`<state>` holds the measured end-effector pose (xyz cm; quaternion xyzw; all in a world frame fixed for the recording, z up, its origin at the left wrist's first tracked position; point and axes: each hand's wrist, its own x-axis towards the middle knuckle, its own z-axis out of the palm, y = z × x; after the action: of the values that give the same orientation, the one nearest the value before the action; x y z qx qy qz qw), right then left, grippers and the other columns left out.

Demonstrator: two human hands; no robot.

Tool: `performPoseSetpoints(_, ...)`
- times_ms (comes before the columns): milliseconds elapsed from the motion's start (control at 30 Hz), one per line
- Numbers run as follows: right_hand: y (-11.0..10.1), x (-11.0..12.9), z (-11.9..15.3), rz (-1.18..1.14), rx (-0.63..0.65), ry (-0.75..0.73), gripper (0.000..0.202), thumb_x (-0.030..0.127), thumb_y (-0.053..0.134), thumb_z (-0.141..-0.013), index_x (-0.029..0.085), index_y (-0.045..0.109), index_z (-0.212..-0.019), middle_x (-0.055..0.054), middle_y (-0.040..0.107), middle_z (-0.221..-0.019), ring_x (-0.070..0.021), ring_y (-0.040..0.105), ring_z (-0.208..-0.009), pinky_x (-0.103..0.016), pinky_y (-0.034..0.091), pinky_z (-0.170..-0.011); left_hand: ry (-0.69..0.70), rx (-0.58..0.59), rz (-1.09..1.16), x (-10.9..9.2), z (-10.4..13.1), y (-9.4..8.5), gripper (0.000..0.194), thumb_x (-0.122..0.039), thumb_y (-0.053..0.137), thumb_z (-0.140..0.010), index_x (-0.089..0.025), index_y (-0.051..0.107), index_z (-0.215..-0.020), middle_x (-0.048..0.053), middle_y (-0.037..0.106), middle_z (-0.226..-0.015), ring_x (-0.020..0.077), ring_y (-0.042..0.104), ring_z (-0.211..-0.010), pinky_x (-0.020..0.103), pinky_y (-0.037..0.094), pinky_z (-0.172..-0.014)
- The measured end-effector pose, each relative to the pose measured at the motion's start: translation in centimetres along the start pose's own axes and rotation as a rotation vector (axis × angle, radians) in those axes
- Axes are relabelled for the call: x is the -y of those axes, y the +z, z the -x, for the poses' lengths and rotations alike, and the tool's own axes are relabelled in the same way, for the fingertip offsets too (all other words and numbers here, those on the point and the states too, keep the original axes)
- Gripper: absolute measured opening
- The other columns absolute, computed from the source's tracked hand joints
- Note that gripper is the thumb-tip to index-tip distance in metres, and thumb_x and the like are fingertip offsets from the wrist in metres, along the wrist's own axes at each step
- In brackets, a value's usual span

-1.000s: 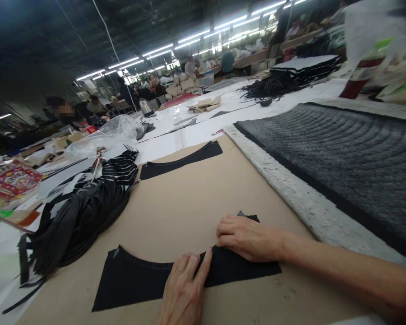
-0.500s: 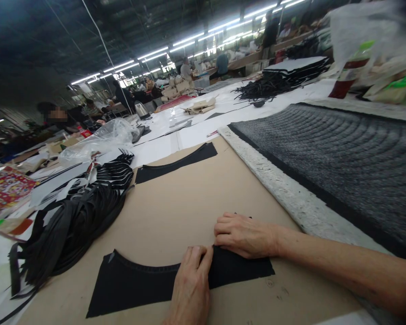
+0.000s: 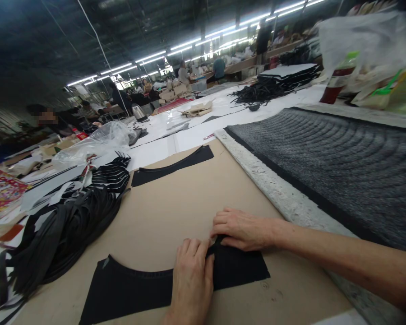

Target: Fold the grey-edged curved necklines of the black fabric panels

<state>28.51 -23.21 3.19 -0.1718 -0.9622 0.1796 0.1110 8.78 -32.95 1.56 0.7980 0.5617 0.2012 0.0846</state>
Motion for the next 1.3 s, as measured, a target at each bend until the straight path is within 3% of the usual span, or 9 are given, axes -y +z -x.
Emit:
performPoseSetpoints(100,0.1,-0.4,-0.1,0.008,-0.002,0.004,0.015,0.014,0.060,-0.084,0.018,0.060,-0.098,-0.002,0.060,-0.092,-0.0173,0.053,-0.090,-0.031,0.034,-0.079,-0.061,0.058,0.082,-0.5,-0.9,0.4,0.035,0.007,0.045,-0.082,-0.020,0.057,-0.102,0.004,0.052,-0.093,0.0233,0.048,-0.090,0.038,0.044,-0.080)
performPoseSetpoints(267,-0.2,-0.7,0.1,0.029,-0.009,0.002,0.007,0.016,0.060,-0.084,0.018,0.062,-0.091,-0.003,0.060,-0.089,-0.0169,0.053,-0.088,-0.031,0.033,-0.077,-0.038,0.065,0.120,-0.8,-1.1,1.1,0.040,0.009,0.035,-0.082,-0.018,0.058,-0.101,0.005,0.051,-0.092,0.0205,0.049,-0.088,0.034,0.046,-0.079)
performPoseSetpoints(400,-0.3,-0.7,0.7,0.050,-0.012,-0.022,0.009,0.016,0.055,-0.087,0.018,0.063,-0.091,-0.003,0.061,-0.091,-0.0171,0.053,-0.090,-0.032,0.032,-0.080,0.027,0.030,0.033,-1.0,-0.4,1.7,0.041,0.008,0.034,-0.080,-0.015,0.058,-0.103,0.006,0.050,-0.093,0.0203,0.049,-0.086,0.032,0.048,-0.077)
performPoseSetpoints(633,-0.2,-1.0,1.7,0.116,-0.045,-0.065,0.018,0.015,0.045,-0.091,0.017,0.063,-0.094,-0.006,0.062,-0.093,-0.0173,0.052,-0.089,-0.033,0.031,-0.082,0.189,-0.121,-0.193,-1.0,1.6,4.1,0.057,0.008,0.035,-0.074,-0.004,0.044,-0.128,0.012,0.049,-0.102,0.0265,0.046,-0.092,0.039,0.047,-0.081)
performPoseSetpoints(900,-0.1,-1.3,2.0,0.188,-0.061,-0.086,0.019,0.015,0.043,-0.091,0.017,0.061,-0.095,-0.005,0.061,-0.091,-0.0171,0.050,-0.085,-0.033,0.030,-0.082,0.149,-0.089,-0.177,-1.5,0.3,2.9,0.052,0.005,0.032,-0.081,-0.007,0.041,-0.131,0.009,0.049,-0.094,0.0236,0.047,-0.086,0.036,0.045,-0.076)
performPoseSetpoints(1100,-0.2,-1.3,2.1,0.191,-0.073,-0.087,0.022,0.017,0.039,-0.094,0.017,0.061,-0.094,-0.006,0.061,-0.090,-0.0169,0.049,-0.084,-0.034,0.030,-0.081,0.195,-0.069,-0.288,-1.6,0.0,3.2,0.056,0.006,0.044,-0.073,-0.007,0.046,-0.128,0.009,0.051,-0.098,0.0248,0.047,-0.087,0.038,0.047,-0.076)
performPoseSetpoints(1300,-0.9,-1.3,2.0,0.238,-0.021,-0.066,0.014,0.018,0.045,-0.091,0.018,0.059,-0.095,-0.004,0.060,-0.091,-0.0175,0.050,-0.087,-0.034,0.030,-0.081,0.226,-0.077,-0.331,-1.7,0.0,3.6,0.056,0.007,0.051,-0.069,-0.005,0.048,-0.124,0.010,0.051,-0.102,0.0259,0.048,-0.091,0.039,0.050,-0.079)
